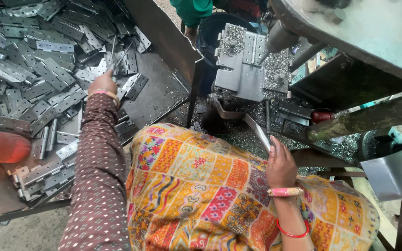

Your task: The person operates a drill press to drill holes into small metal plates. They pick up each plate, position it under the drill bit, activate the machine, and then move the finished piece to a pile on the left.

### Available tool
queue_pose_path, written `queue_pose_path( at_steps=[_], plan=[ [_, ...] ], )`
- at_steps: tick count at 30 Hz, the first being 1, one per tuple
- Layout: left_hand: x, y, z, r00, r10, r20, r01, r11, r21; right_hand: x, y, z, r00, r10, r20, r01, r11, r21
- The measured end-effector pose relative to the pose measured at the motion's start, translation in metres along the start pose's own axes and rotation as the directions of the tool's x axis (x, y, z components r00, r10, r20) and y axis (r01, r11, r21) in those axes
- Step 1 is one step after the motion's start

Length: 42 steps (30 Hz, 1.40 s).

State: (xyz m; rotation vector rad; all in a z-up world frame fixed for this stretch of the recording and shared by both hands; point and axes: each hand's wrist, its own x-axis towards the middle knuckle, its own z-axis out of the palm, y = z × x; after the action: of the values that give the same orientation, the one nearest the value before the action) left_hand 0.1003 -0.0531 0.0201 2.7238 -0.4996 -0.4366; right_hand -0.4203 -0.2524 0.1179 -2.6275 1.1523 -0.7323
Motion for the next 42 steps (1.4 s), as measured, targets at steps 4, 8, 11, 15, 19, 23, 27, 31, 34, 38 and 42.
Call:
queue_pose_path(
  at_steps=[4, 8, 11, 15, 19, 23, 27, 31, 34, 38, 42],
  plan=[
    [-0.040, -0.041, -0.022, 0.996, -0.080, 0.029, 0.081, 0.996, -0.028, -0.002, 0.001, -0.002, 1.000, -0.009, 0.014, 0.009, 1.000, -0.026],
    [-0.103, -0.112, -0.029, 0.995, -0.096, 0.037, 0.096, 0.995, -0.013, -0.001, 0.002, -0.001, 1.000, 0.002, 0.024, -0.003, 0.999, 0.032],
    [-0.149, -0.152, -0.005, 0.982, -0.181, 0.046, 0.180, 0.983, 0.030, -0.002, 0.002, -0.001, 0.999, -0.035, -0.004, 0.035, 0.999, 0.031],
    [-0.205, -0.167, 0.026, 0.990, -0.142, -0.004, 0.142, 0.990, -0.018, 0.004, 0.002, -0.004, 0.997, -0.063, 0.047, 0.063, 0.998, 0.011],
    [-0.259, -0.163, 0.020, 0.975, -0.220, -0.037, 0.218, 0.975, -0.039, 0.002, 0.002, -0.004, 0.997, -0.044, 0.057, 0.044, 0.999, 0.007],
    [-0.276, -0.143, -0.002, 0.958, -0.273, -0.091, 0.251, 0.948, -0.194, 0.003, 0.004, -0.002, 0.998, -0.040, 0.046, 0.038, 0.998, 0.044],
    [-0.211, -0.100, -0.011, 0.976, -0.193, -0.097, 0.161, 0.950, -0.269, 0.004, 0.004, 0.000, 0.996, -0.084, 0.005, 0.084, 0.996, 0.031],
    [-0.126, -0.056, 0.009, 0.991, -0.100, -0.089, 0.078, 0.972, -0.222, 0.000, 0.007, -0.002, 0.998, -0.059, 0.030, 0.059, 0.998, 0.006],
    [-0.061, -0.030, 0.022, 0.994, 0.016, -0.107, -0.029, 0.993, -0.117, 0.001, 0.006, -0.001, 0.999, -0.041, 0.025, 0.041, 0.999, 0.003],
    [-0.002, -0.032, 0.044, 0.999, -0.005, -0.043, -0.002, 0.986, -0.169, 0.000, 0.006, 0.000, 0.999, -0.017, 0.029, 0.018, 1.000, -0.005],
    [0.004, -0.071, 0.056, 0.994, 0.095, -0.053, -0.102, 0.983, -0.155, 0.002, 0.004, -0.001, 0.999, -0.030, 0.023, 0.030, 1.000, 0.001]
  ],
)
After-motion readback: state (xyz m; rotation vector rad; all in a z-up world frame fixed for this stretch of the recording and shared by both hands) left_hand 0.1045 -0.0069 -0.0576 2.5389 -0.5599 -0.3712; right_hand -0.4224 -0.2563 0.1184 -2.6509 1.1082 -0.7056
